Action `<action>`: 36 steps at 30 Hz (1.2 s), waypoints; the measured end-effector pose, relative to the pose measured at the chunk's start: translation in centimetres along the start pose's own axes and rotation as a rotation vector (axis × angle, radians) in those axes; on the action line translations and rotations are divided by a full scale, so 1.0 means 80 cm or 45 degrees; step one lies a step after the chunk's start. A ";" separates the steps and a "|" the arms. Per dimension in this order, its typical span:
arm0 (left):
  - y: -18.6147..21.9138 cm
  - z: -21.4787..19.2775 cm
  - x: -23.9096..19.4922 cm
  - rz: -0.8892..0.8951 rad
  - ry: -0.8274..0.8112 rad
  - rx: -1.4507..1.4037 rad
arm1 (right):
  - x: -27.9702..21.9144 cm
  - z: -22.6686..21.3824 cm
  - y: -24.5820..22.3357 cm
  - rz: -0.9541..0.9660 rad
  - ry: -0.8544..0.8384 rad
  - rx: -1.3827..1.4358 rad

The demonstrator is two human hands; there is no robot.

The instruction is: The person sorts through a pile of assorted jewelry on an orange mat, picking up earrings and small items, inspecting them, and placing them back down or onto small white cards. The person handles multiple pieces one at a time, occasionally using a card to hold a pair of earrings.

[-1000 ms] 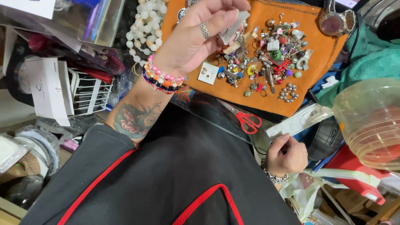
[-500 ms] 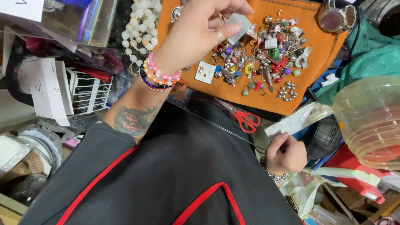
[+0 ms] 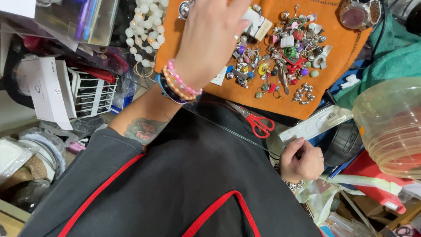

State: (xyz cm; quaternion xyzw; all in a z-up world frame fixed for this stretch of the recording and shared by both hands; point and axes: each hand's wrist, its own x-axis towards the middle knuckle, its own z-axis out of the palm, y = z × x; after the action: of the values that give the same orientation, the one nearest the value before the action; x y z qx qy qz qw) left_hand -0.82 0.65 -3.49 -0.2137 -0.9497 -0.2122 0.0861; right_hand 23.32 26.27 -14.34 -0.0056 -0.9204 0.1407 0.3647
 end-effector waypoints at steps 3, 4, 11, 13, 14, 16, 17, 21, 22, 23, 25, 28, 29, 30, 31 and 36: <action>0.023 -0.004 0.002 0.184 0.256 0.271 | 0.002 0.001 0.000 -0.019 0.020 0.039; 0.023 0.002 0.003 0.420 0.176 0.058 | 0.002 0.001 0.001 -0.020 0.017 0.036; 0.027 0.051 0.014 0.599 0.126 0.128 | -0.001 -0.001 0.001 -0.005 -0.016 0.027; 0.023 0.051 0.018 0.590 0.119 0.162 | 0.000 0.000 0.001 0.000 -0.013 0.024; 0.021 0.051 0.018 0.578 0.114 0.199 | -0.001 0.000 0.001 0.002 -0.009 0.024; 0.015 0.049 0.016 0.589 0.045 0.164 | 0.000 0.001 0.001 -0.004 -0.006 0.036; 0.012 0.049 0.015 0.596 -0.023 0.127 | 0.000 0.000 0.001 -0.013 -0.005 0.046; 0.009 0.034 0.011 0.615 -0.075 0.059 | 0.001 -0.001 0.001 -0.001 -0.017 0.011; 0.010 0.029 0.010 0.586 -0.099 0.004 | 0.001 -0.001 0.001 -0.004 -0.021 0.005; 0.011 0.024 0.008 0.554 -0.123 -0.051 | 0.001 -0.001 0.002 -0.009 -0.025 0.002; 0.018 0.023 0.009 0.568 -0.087 -0.074 | 0.001 -0.001 0.001 -0.007 -0.024 -0.001; 0.029 0.039 0.010 0.552 -0.063 -0.070 | 0.003 -0.002 -0.002 0.001 -0.022 0.018; 0.032 0.048 0.010 0.523 -0.077 -0.047 | 0.004 -0.002 -0.002 0.009 -0.025 0.034; 0.037 0.051 0.010 0.518 -0.070 -0.045 | 0.005 -0.002 -0.003 0.001 -0.023 0.037; 0.041 0.053 0.009 0.469 -0.143 -0.037 | 0.007 -0.001 -0.003 -0.010 -0.001 0.040; 0.049 0.066 -0.005 0.385 -0.119 -0.035 | 0.006 -0.002 -0.007 -0.013 -0.011 0.074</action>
State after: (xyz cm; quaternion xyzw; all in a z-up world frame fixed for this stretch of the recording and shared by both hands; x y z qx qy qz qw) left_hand 0.88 6.04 -6.90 -0.3649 -0.9067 -0.1997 0.0700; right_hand 23.09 25.86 -13.77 0.0103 -0.9176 0.1653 0.3614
